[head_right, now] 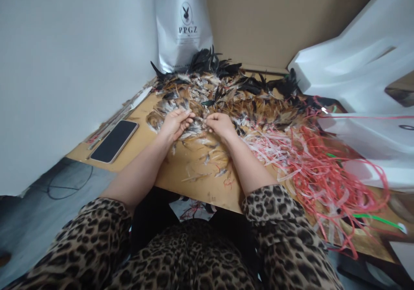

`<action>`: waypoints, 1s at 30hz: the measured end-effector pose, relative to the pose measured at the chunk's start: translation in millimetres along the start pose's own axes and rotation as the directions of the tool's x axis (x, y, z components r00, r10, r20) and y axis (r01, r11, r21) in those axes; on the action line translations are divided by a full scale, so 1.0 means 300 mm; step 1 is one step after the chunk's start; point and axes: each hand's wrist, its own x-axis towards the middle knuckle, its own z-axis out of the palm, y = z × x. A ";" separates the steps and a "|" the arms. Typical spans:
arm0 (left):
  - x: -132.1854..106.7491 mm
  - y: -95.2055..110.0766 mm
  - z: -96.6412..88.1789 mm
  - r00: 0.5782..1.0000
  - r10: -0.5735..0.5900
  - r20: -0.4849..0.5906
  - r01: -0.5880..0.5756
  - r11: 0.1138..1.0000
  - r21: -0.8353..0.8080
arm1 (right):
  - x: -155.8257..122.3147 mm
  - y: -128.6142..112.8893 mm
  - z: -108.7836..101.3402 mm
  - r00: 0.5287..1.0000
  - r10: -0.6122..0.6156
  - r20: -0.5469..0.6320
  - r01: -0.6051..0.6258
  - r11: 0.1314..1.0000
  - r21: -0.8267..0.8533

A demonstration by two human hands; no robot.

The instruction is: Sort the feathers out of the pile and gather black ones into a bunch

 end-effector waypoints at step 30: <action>0.007 -0.024 -0.002 0.991 0.046 0.127 -0.049 0.999 0.020 | -0.017 -0.018 0.015 0.987 0.050 0.150 -0.112 0.894 0.434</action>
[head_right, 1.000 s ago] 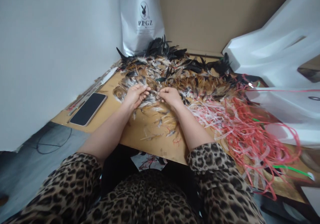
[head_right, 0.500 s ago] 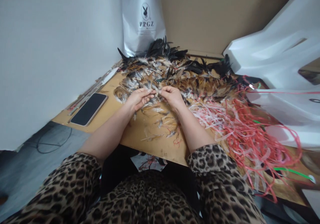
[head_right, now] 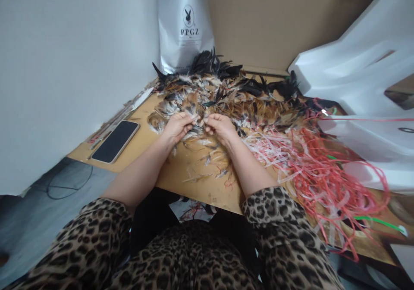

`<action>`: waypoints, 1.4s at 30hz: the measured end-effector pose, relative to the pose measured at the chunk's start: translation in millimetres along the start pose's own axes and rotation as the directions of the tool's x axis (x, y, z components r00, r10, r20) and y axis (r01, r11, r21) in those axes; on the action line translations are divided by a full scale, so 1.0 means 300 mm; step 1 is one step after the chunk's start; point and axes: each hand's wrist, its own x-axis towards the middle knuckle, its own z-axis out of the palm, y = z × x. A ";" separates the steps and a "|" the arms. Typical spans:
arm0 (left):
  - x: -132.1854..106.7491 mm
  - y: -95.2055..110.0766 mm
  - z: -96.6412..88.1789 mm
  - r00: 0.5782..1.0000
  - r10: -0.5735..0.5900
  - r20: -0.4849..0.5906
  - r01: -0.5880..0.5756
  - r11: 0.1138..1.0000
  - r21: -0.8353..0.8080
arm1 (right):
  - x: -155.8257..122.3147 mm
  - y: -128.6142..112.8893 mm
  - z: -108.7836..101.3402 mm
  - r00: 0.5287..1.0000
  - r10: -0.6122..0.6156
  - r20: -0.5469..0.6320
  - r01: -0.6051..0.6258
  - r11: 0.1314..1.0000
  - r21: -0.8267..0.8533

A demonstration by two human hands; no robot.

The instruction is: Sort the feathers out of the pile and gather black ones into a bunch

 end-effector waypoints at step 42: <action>-0.023 -0.002 0.008 0.987 -0.092 0.133 0.093 0.996 -0.001 | 0.003 -0.017 -0.003 0.996 -0.060 -0.066 0.066 0.993 0.099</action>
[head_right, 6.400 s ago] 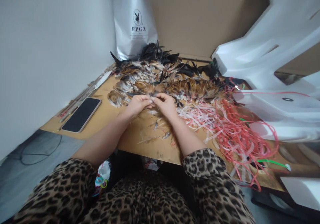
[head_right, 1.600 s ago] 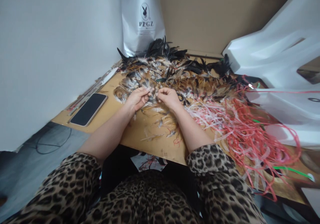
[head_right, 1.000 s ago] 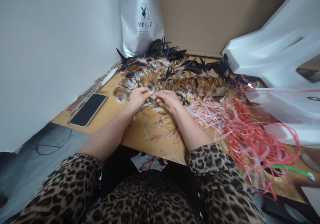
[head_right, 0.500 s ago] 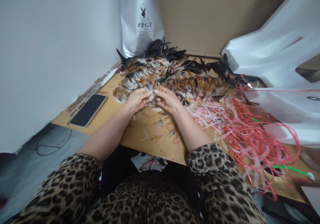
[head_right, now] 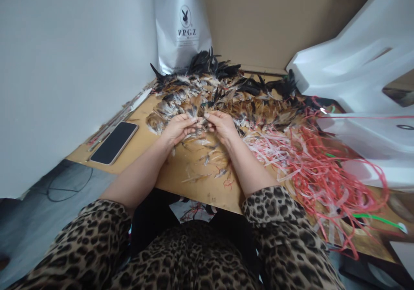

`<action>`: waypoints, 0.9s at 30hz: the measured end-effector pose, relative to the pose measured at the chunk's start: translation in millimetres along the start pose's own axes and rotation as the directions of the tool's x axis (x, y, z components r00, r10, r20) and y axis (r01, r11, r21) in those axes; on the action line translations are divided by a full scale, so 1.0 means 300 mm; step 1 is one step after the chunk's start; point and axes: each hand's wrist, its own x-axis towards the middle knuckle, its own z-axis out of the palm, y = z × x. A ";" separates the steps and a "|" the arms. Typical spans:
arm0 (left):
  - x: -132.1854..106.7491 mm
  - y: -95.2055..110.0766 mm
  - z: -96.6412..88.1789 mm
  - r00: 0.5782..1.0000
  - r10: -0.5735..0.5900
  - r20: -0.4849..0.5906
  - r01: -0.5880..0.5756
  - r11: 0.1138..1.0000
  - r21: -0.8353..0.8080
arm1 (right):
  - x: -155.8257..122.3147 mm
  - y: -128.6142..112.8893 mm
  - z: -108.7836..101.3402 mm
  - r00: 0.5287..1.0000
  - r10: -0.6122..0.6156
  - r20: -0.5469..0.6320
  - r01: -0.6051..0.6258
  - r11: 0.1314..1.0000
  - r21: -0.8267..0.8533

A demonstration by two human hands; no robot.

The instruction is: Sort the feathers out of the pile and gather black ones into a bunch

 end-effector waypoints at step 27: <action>-0.009 0.012 0.023 0.996 -0.078 0.046 0.086 0.972 -0.219 | -0.032 0.001 0.024 0.991 0.011 0.132 -0.014 1.000 0.025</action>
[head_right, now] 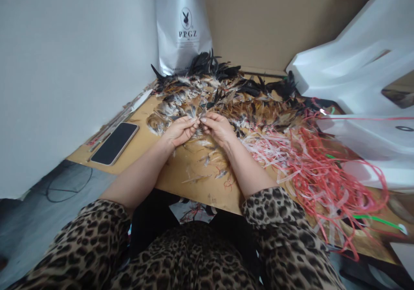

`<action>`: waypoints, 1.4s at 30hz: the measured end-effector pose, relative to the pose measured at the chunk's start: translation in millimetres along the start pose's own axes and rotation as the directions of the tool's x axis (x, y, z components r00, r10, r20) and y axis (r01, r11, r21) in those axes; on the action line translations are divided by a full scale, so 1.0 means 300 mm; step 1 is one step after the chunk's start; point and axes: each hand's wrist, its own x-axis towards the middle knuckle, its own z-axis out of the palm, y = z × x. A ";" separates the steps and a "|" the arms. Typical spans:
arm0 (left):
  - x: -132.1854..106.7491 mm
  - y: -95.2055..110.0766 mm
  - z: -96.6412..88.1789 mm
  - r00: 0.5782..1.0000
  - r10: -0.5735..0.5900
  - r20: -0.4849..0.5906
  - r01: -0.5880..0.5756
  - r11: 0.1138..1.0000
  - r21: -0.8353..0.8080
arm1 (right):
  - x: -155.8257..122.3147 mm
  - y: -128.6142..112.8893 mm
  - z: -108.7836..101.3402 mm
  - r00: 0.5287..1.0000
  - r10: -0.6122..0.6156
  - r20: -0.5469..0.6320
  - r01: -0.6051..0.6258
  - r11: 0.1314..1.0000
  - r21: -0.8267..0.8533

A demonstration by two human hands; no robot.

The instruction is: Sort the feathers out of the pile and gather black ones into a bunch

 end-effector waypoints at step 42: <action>0.005 -0.029 0.000 0.994 0.096 -0.049 -0.071 0.927 0.368 | 0.012 0.029 0.006 0.968 -0.174 -0.181 0.126 0.960 -0.252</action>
